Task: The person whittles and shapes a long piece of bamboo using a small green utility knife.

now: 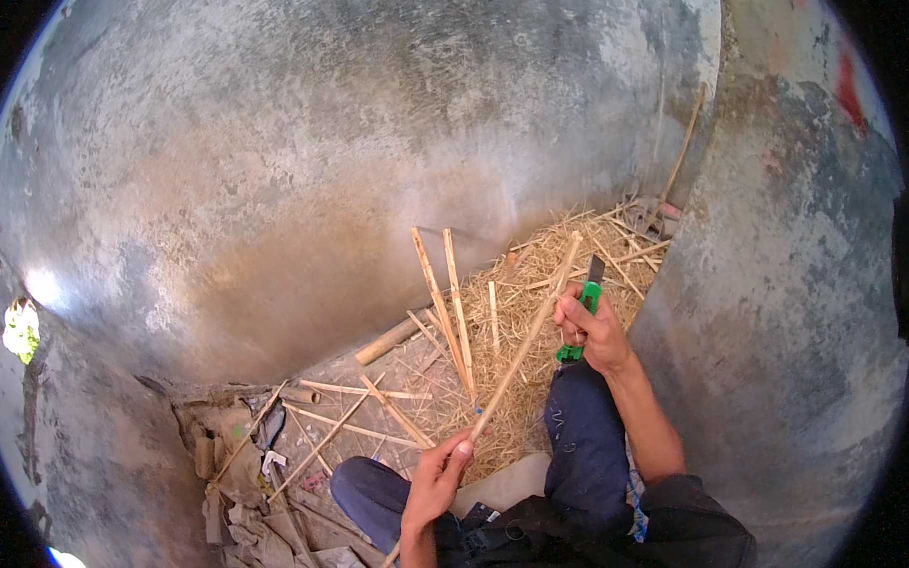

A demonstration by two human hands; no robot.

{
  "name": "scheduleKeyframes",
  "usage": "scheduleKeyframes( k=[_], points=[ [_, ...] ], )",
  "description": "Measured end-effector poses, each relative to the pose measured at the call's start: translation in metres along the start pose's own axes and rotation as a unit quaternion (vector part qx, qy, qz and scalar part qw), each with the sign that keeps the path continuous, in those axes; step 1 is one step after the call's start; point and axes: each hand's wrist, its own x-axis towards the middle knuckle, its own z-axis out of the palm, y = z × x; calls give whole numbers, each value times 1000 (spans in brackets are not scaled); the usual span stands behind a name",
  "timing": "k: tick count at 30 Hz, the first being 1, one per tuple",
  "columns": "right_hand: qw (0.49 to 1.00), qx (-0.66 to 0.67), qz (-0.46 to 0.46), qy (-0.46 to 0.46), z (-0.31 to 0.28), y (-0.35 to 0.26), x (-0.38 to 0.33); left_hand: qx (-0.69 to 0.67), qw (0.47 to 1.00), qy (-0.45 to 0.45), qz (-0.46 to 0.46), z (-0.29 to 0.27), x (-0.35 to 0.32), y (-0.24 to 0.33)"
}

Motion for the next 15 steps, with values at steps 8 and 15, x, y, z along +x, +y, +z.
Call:
scheduleKeyframes(
  k=[8,15],
  points=[
    [999,9,-2,-33,11,-11,-3,-46,997,-56,-19,-11,-6,-8],
    [877,-441,-162,104,-5,-8,18,-36,999,-2,-5,-21,-9,-4]
  ],
)
